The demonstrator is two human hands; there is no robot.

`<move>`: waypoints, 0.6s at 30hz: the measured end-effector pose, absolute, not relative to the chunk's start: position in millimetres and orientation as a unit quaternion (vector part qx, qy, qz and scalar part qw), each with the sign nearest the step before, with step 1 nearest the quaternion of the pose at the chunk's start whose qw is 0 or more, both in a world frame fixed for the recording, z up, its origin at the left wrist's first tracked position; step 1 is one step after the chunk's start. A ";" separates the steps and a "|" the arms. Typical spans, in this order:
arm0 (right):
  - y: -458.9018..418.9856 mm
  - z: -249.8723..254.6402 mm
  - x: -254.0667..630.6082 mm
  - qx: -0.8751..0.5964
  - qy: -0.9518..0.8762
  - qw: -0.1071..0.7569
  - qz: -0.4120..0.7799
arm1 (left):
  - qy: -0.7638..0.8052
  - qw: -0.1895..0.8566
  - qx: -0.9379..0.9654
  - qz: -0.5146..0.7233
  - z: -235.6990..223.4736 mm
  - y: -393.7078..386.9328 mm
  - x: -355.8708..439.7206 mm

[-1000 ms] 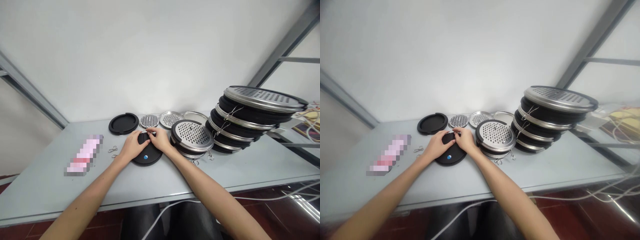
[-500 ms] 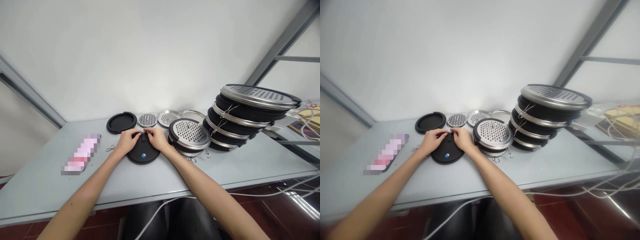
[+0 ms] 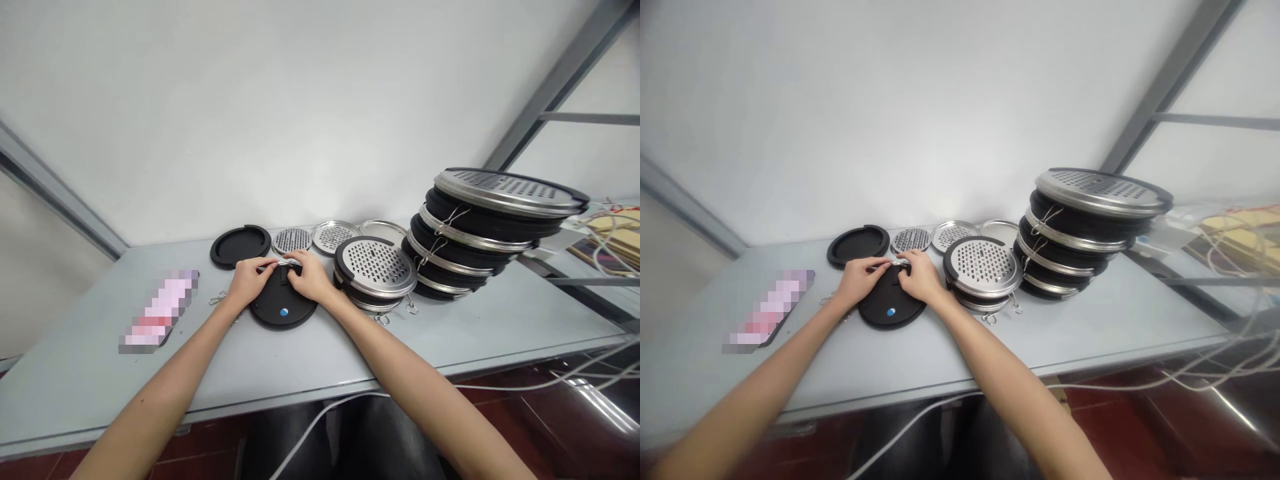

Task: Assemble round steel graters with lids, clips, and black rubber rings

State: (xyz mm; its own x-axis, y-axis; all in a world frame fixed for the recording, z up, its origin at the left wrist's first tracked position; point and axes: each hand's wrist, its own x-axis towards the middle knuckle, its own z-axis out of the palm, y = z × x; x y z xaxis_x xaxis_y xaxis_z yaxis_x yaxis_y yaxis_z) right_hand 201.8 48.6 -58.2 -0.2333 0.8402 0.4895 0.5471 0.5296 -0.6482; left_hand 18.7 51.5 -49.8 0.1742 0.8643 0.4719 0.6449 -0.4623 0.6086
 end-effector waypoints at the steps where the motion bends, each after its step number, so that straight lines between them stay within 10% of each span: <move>1: 48.6 -58.3 201.7 -0.453 -0.765 0.425 0.173 | 0.498 0.134 0.755 0.405 -49.7 51.5 18.7; 18: 52.0 -53.3 201.8 -0.443 -0.783 0.405 0.160 | 0.464 0.073 0.778 0.418 -44.1 50.6 23.8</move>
